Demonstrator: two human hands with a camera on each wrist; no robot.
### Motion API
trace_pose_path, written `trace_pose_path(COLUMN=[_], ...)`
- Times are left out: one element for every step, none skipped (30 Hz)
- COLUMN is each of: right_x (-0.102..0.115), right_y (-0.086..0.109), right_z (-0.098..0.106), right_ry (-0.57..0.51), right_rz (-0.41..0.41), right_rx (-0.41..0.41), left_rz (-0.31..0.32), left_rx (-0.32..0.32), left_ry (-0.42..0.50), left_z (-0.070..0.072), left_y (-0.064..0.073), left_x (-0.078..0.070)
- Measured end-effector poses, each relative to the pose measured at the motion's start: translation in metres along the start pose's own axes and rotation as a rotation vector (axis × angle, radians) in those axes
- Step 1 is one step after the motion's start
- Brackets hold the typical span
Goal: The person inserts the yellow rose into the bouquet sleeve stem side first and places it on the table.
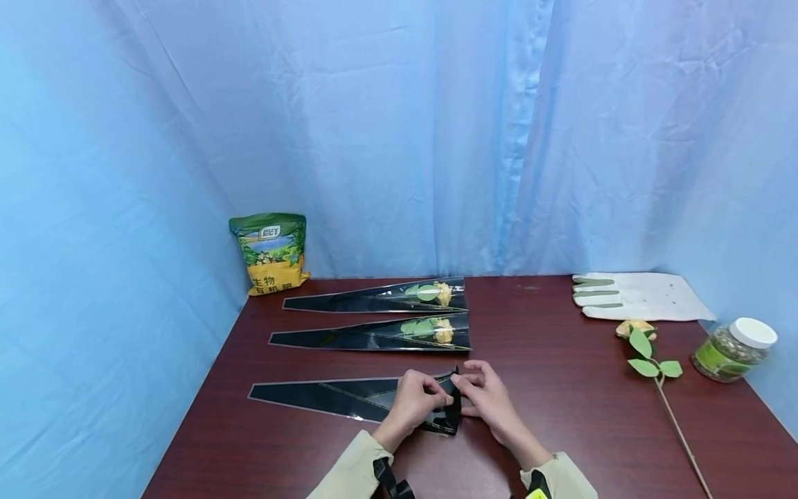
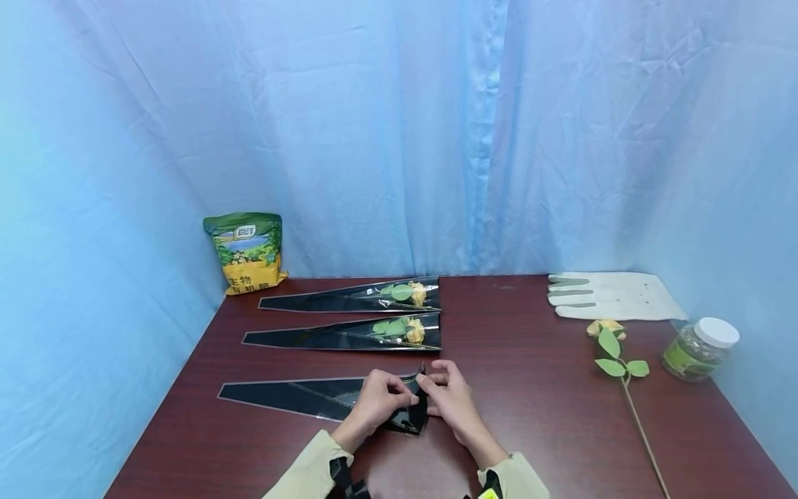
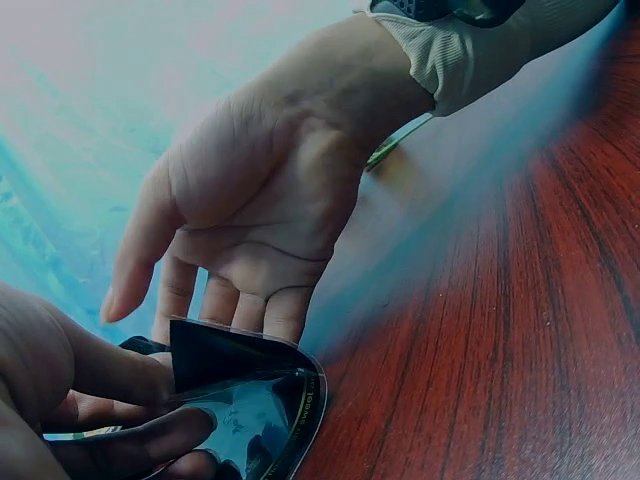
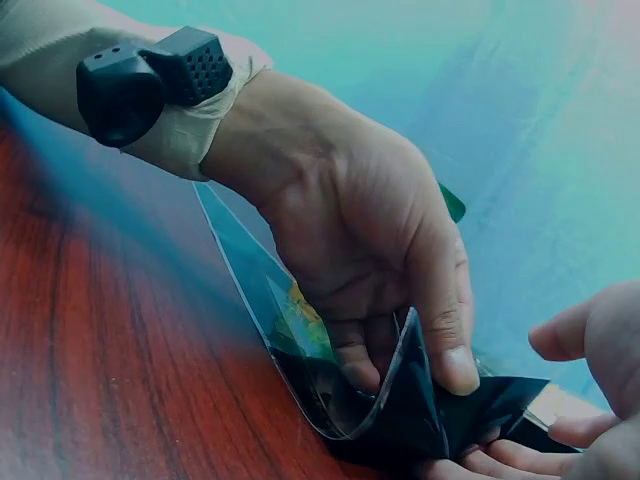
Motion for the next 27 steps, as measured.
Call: trace_pose_path(right_x=[0.001,0.001,0.001,0.000,0.001,0.000,0.000,-0.001,-0.001,-0.001,-0.001,-0.002,-0.003,-0.003,-0.004,-0.004,-0.004,-0.004,-0.004,-0.004,-0.004,-0.004,-0.004,-0.003,-0.003,-0.003,-0.003], right_y=[0.000,-0.001,-0.001,-0.002,-0.002,-0.003,-0.003,-0.004,-0.004,-0.005,-0.006,-0.007,-0.007,-0.008,-0.009,-0.009,-0.009,-0.009,-0.010,-0.010,-0.010,-0.010,-0.011,-0.011,-0.011,-0.012,-0.012], right_z=[0.000,-0.001,-0.001,-0.001,-0.001,-0.001,-0.002,-0.002,-0.002,-0.002,-0.002,-0.002,-0.001,-0.001,-0.001,0.000,0.001,0.002,0.003,0.005,0.006,0.007,0.009,0.010,0.011,0.012,0.013], right_ry=[0.029,0.054,0.073,0.087,0.096,0.104,0.105,0.103,0.101,0.096,0.093,0.089,0.081,0.074,0.068,0.062,0.055,0.044,0.034,0.025,0.017,0.007,-0.002,-0.009,-0.013,-0.016,-0.017], right_rz=[0.009,0.013,0.014,0.013,0.017,0.019,0.020,0.020,0.024,0.029,0.033,0.033,0.033,0.034,0.034,0.034,0.031,0.029,0.026,0.025,0.023,0.022,0.022,0.024,0.025,0.028,0.029], right_rx=[-0.010,-0.021,-0.031,-0.040,-0.045,-0.050,-0.053,-0.055,-0.053,-0.050,-0.046,-0.043,-0.039,-0.033,-0.026,-0.019,-0.013,-0.004,0.004,0.012,0.020,0.029,0.039,0.049,0.060,0.068,0.077], left_rz=[0.004,0.008,0.012,0.015,0.019,0.021,0.023,0.025,0.024,0.024,0.025,0.024,0.025,0.028,0.029,0.034,0.041,0.048,0.056,0.065,0.073,0.081,0.087,0.089,0.091,0.092,0.089], left_rx=[0.000,-0.001,0.000,0.000,0.002,0.003,0.004,0.005,0.005,0.005,0.007,0.007,0.007,0.009,0.010,0.011,0.013,0.014,0.015,0.016,0.016,0.016,0.016,0.016,0.015,0.016,0.016], left_ry=[0.006,0.016,0.025,0.034,0.044,0.055,0.062,0.069,0.074,0.079,0.084,0.088,0.092,0.099,0.105,0.111,0.117,0.123,0.127,0.131,0.133,0.136,0.139,0.144,0.149,0.155,0.159], left_z=[0.000,0.000,0.000,-0.001,-0.001,-0.001,-0.002,-0.002,-0.002,-0.002,-0.001,-0.001,-0.001,-0.001,-0.001,0.000,0.000,0.000,0.000,0.000,0.000,0.001,0.001,0.001,0.001,0.001,0.002], left_y=[0.000,0.000,0.000,0.000,0.000,0.000,0.000,0.000,0.000,0.000,0.000,0.000,0.000,-0.001,-0.001,-0.001,-0.001,-0.001,-0.001,-0.001,-0.001,-0.001,-0.001,-0.002,-0.002,-0.002,-0.002], left_x=[0.001,0.001,0.001,0.002,0.002,0.002,0.003,0.003,0.003,0.003,0.003,0.003,0.003,0.003,0.003,0.003,0.003,0.004,0.005,0.005,0.006,0.007,0.007,0.008,0.008,0.008,0.008])
Point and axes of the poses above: each hand's wrist, its own y-axis away from the middle knuckle, its own z-axis out of the back of the hand, x = y × z, the point moved 6 cm from there along -y, towards the middle knuckle, and after that the axes turned 4 degrees about -x, right-handed, at the moved point
